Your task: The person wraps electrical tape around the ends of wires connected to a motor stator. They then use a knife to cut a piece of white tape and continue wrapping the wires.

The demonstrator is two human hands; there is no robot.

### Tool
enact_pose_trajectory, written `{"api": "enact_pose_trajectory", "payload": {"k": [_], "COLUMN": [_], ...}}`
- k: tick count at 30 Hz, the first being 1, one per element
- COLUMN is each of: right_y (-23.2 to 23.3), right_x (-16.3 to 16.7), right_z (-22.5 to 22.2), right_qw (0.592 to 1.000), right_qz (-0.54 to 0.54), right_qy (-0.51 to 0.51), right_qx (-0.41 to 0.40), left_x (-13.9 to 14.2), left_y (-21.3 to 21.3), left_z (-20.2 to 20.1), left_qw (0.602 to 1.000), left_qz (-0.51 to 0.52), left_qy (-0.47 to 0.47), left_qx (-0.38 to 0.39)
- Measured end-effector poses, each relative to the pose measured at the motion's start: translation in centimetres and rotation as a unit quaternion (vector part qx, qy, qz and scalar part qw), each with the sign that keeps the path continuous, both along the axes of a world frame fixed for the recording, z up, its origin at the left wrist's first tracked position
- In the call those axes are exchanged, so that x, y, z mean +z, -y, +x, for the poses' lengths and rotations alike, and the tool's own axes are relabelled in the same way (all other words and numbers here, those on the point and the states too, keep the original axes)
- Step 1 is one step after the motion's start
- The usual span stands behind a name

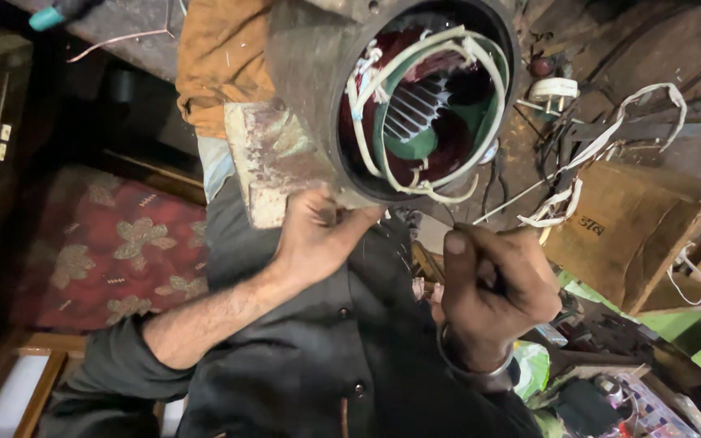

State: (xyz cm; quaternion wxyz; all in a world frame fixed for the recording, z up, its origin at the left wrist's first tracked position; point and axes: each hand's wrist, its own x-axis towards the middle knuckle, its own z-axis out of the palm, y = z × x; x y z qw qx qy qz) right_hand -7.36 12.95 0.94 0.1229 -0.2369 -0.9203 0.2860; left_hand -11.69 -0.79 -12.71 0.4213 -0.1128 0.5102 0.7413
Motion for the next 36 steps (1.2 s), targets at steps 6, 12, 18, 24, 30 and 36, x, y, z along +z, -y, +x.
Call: {"api": "enact_pose_trajectory", "payload": {"k": [6, 12, 18, 24, 30, 36], "right_y": [0.0, -3.9, -6.3, -6.8, -6.6, -6.8], "right_x": [0.7, -1.1, -0.7, -0.4, 0.0, 1.0], "right_z": [-0.7, -2.3, -4.4, -5.5, -6.0, -7.3], "right_qw": [0.993, 0.894, 0.849, 0.873, 0.879, 0.88], "right_qz": [0.085, 0.215, 0.172, 0.131, 0.108, 0.057], "right_qy": [0.049, 0.002, 0.006, 0.045, 0.096, 0.174], "right_qx": [0.071, 0.394, 0.499, 0.467, 0.454, 0.438], "left_x": [1.2, 2.2, 2.6, 2.1, 1.1, 1.9], "left_y": [-0.5, -0.8, -0.7, -0.3, 0.0, -1.0], "left_z": [-0.2, -0.7, -1.0, -0.7, -0.3, -0.1], "left_qw": [0.997, 0.994, 0.996, 0.998, 0.999, 0.996], "left_qz": [0.024, 0.002, -0.047, -0.001, -0.005, -0.038], "left_qy": [-0.043, -0.067, -0.059, -0.041, 0.034, -0.079], "left_qx": [0.061, 0.084, 0.051, 0.047, -0.034, 0.034]}}
